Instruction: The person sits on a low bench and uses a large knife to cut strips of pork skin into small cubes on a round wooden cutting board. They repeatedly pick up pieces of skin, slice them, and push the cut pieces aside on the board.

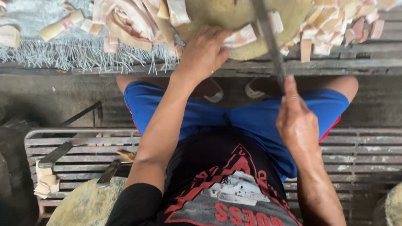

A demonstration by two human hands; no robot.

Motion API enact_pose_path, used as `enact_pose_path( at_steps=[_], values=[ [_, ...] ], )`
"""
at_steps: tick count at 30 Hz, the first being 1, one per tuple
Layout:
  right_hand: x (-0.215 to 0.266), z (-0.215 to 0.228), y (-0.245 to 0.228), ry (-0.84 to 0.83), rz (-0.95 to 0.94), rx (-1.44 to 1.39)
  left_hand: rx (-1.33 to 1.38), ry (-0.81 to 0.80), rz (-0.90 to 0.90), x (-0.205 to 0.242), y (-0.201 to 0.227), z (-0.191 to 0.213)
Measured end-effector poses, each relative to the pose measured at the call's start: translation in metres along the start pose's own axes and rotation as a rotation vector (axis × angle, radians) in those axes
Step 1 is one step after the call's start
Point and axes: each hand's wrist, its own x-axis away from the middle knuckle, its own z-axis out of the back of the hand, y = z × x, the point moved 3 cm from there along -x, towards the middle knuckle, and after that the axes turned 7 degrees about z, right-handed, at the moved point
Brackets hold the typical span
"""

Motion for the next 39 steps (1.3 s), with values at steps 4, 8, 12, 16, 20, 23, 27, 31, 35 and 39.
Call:
enact_pose_path(
  at_steps=[4, 8, 12, 16, 20, 23, 27, 31, 35, 39],
  values=[
    [0.014, 0.013, 0.003, 0.188, -0.050, -0.168, 0.025, 0.037, 0.020, 0.004, 0.001, -0.006],
    [-0.001, -0.009, -0.006, 0.103, 0.011, -0.052, 0.027, 0.030, 0.029, 0.001, 0.001, -0.009],
    [-0.011, -0.015, -0.001, -0.102, -0.044, 0.014, 0.021, 0.064, 0.033, -0.002, -0.001, -0.012],
    [0.003, 0.011, -0.004, 0.167, 0.084, -0.020, 0.022, 0.082, 0.009, -0.004, -0.002, -0.018],
    [0.014, 0.008, -0.004, 0.258, -0.122, -0.295, 0.016, 0.139, -0.003, 0.002, -0.003, -0.014],
    [0.004, -0.018, -0.008, -0.132, -0.045, -0.046, -0.073, 0.122, 0.053, 0.008, -0.005, -0.010],
    [-0.002, -0.017, -0.009, -0.111, -0.015, 0.045, -0.091, 0.117, 0.087, 0.013, -0.007, -0.008],
    [0.010, 0.001, -0.007, 0.075, -0.060, -0.119, 0.024, 0.121, 0.088, 0.012, -0.011, -0.014],
    [0.014, -0.002, -0.017, 0.212, -0.002, -0.193, 0.043, 0.121, 0.072, 0.012, -0.014, -0.015],
    [0.000, -0.022, -0.020, -0.178, 0.006, 0.114, 0.066, 0.081, 0.072, 0.010, -0.012, -0.010]
  ],
)
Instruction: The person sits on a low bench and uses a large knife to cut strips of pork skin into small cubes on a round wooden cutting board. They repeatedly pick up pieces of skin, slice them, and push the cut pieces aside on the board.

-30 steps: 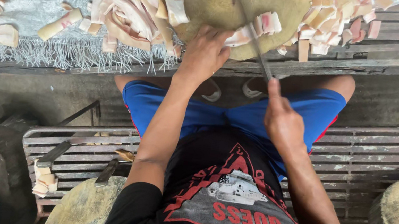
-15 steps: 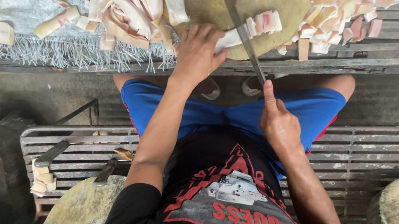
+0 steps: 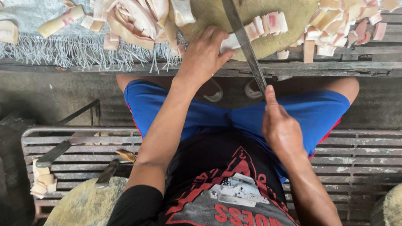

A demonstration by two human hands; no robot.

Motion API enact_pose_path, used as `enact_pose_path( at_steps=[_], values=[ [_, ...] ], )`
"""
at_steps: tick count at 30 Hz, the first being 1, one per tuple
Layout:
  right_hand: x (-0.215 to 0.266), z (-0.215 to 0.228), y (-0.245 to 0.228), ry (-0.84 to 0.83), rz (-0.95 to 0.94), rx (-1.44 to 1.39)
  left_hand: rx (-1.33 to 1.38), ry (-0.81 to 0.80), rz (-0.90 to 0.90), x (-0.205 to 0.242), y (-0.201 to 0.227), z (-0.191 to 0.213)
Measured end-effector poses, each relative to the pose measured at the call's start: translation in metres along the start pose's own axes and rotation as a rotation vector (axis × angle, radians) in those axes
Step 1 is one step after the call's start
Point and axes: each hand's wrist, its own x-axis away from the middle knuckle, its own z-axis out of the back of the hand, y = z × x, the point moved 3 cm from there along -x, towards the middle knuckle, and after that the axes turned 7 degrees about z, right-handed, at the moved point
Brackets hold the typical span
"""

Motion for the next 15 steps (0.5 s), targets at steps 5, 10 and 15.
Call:
enact_pose_path(
  at_steps=[5, 10, 15],
  values=[
    [0.018, 0.026, 0.005, 0.297, 0.054, -0.239, -0.053, 0.037, -0.002, 0.009, 0.001, 0.012],
    [0.017, 0.012, -0.001, 0.091, -0.058, -0.366, -0.014, 0.008, 0.032, 0.013, 0.001, 0.019],
    [0.000, 0.009, -0.006, 0.068, 0.045, -0.153, -0.017, -0.001, 0.033, 0.007, 0.005, 0.023]
  ],
)
